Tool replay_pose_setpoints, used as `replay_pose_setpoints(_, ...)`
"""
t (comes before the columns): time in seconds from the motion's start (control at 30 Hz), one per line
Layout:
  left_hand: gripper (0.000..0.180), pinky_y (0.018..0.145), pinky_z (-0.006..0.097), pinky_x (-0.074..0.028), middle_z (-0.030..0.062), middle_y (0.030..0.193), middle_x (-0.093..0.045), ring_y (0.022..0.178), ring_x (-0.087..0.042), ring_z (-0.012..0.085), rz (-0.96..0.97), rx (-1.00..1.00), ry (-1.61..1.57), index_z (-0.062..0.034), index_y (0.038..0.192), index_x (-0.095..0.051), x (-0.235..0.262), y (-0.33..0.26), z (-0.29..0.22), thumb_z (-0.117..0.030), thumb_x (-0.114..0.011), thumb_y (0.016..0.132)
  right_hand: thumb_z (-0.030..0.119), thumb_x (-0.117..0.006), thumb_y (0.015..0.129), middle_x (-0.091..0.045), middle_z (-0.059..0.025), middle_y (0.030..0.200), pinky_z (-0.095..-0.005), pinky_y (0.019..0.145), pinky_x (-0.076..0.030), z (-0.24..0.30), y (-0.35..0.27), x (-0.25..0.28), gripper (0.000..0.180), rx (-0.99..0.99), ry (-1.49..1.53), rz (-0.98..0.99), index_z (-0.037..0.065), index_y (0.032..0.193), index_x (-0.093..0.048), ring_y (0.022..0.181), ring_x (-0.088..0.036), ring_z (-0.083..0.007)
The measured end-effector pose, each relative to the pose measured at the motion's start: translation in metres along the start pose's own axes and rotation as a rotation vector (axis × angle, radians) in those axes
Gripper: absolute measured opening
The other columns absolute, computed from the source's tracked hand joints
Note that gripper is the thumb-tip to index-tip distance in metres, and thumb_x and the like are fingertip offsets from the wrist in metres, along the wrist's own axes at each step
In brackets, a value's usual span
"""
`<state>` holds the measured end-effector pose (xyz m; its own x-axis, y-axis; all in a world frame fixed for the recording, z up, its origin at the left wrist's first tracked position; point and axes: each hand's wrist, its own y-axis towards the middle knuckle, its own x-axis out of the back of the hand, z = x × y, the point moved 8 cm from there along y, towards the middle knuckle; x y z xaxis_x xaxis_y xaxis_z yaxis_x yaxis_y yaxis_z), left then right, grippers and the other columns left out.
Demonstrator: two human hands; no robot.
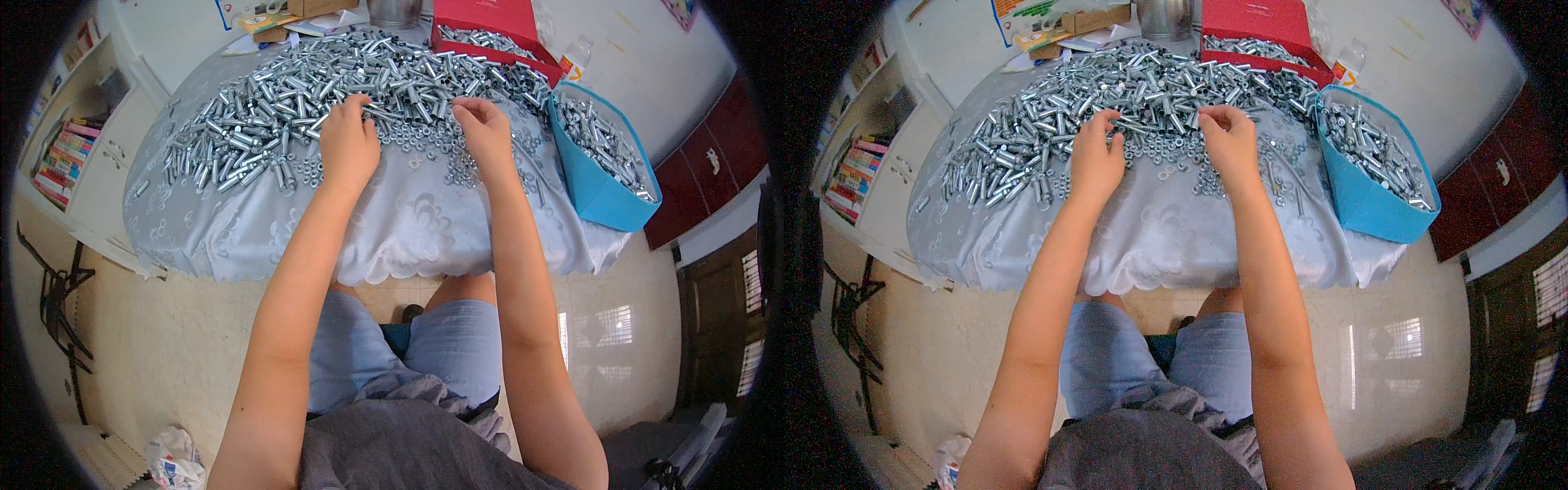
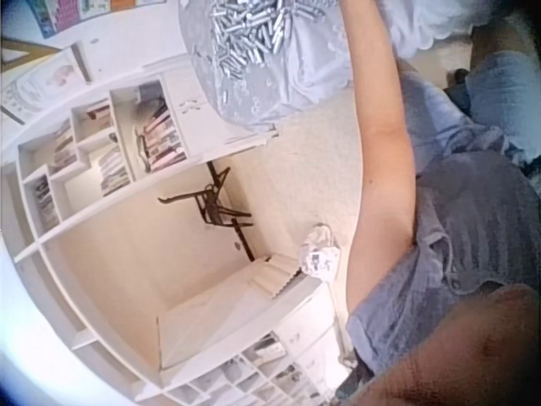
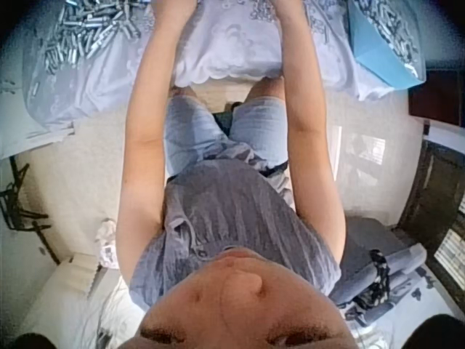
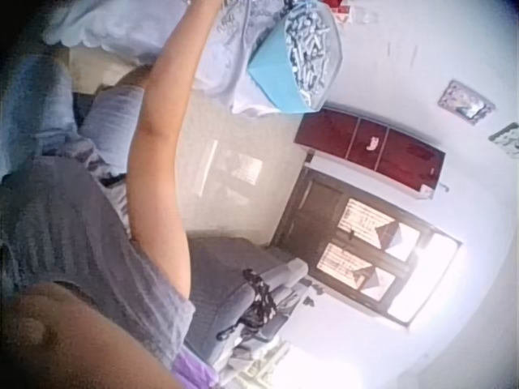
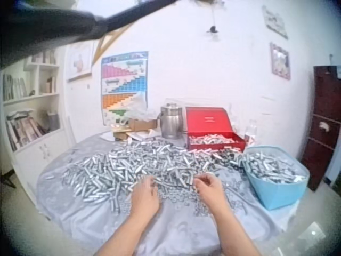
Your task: The person sits at a table covered with a white cloth and repeatedly picks up metal bolts and washers. They thread the washers onto the bolts by hand and place the assembled units into a blue container on the right side of the table.
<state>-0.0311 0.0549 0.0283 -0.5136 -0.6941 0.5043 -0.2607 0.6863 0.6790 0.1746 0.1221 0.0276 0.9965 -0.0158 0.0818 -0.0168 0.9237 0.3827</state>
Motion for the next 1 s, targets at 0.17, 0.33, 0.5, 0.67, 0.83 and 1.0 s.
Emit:
replay_pose_setpoints(0.17,0.041,0.087,0.042,-0.035,0.0174,0.105,-0.049,0.102,-0.044,0.0330,0.094,-0.039,0.367,-0.0055,0.112,-0.048,-0.014,-0.013,0.004,-0.013,-0.058,0.072,0.016,-0.060,0.072,-0.063,-0.0120,0.085,-0.0334,0.076,-0.043,-0.006,0.003,0.008,0.020,0.154,-0.325,-0.070,0.004,0.088,-0.062,0.083,-0.058,-0.0249)
replay_pose_setpoints(0.33,0.043,0.089,0.042,-0.034,0.0171,0.108,-0.050,0.104,-0.044,0.0325,0.078,-0.062,0.422,-0.0038,0.113,-0.049,-0.017,-0.012,0.009,-0.016,-0.058,0.072,0.020,-0.059,0.073,-0.060,-0.0129,0.096,-0.0435,0.085,-0.036,-0.006,-0.004,0.005,0.022,0.115,-0.637,-0.059,0.009,0.092,-0.061,0.097,-0.052,-0.0307)
replay_pose_setpoints(0.5,0.030,0.084,0.038,-0.039,0.0108,0.105,-0.054,0.101,-0.047,0.0291,0.157,-0.007,0.385,-0.0058,0.101,-0.060,-0.011,-0.008,0.010,-0.010,-0.057,0.072,0.018,-0.059,0.072,-0.059,-0.0117,0.099,-0.0458,0.087,-0.033,-0.003,-0.007,-0.002,0.026,0.184,-0.730,-0.021,0.011,0.097,-0.060,0.103,-0.048,-0.0302)
replay_pose_setpoints(0.67,0.015,0.079,0.036,-0.043,0.0092,0.095,-0.058,0.087,-0.054,0.0276,0.123,-0.026,0.268,-0.0076,0.086,-0.065,-0.008,-0.005,0.012,-0.006,-0.057,0.074,0.019,-0.058,0.072,-0.059,-0.0113,0.098,-0.0444,0.087,-0.033,-0.009,0.003,-0.013,0.022,0.148,-0.762,0.114,0.013,0.093,-0.063,0.102,-0.047,-0.0318)
replay_pose_setpoints(0.83,0.008,0.077,0.037,-0.043,0.0071,0.092,-0.058,0.086,-0.053,0.0281,0.134,-0.018,0.300,-0.0081,0.080,-0.063,-0.003,-0.002,0.009,-0.008,-0.061,0.072,0.022,-0.059,0.072,-0.057,-0.0114,0.102,-0.0468,0.087,-0.033,0.013,0.011,-0.022,0.024,0.324,-0.906,0.158,0.015,0.095,-0.063,0.103,-0.044,-0.0351)
replay_pose_setpoints(1.0,0.011,0.076,0.038,-0.042,0.0062,0.087,-0.058,0.085,-0.053,0.0282,0.099,-0.051,0.245,-0.0092,0.083,-0.059,-0.002,-0.005,0.001,-0.010,-0.061,0.073,0.017,-0.058,0.074,-0.058,-0.0108,0.100,-0.0443,0.086,-0.033,0.007,0.015,-0.009,0.021,0.469,-0.673,0.019,0.014,0.095,-0.062,0.103,-0.045,-0.0310)
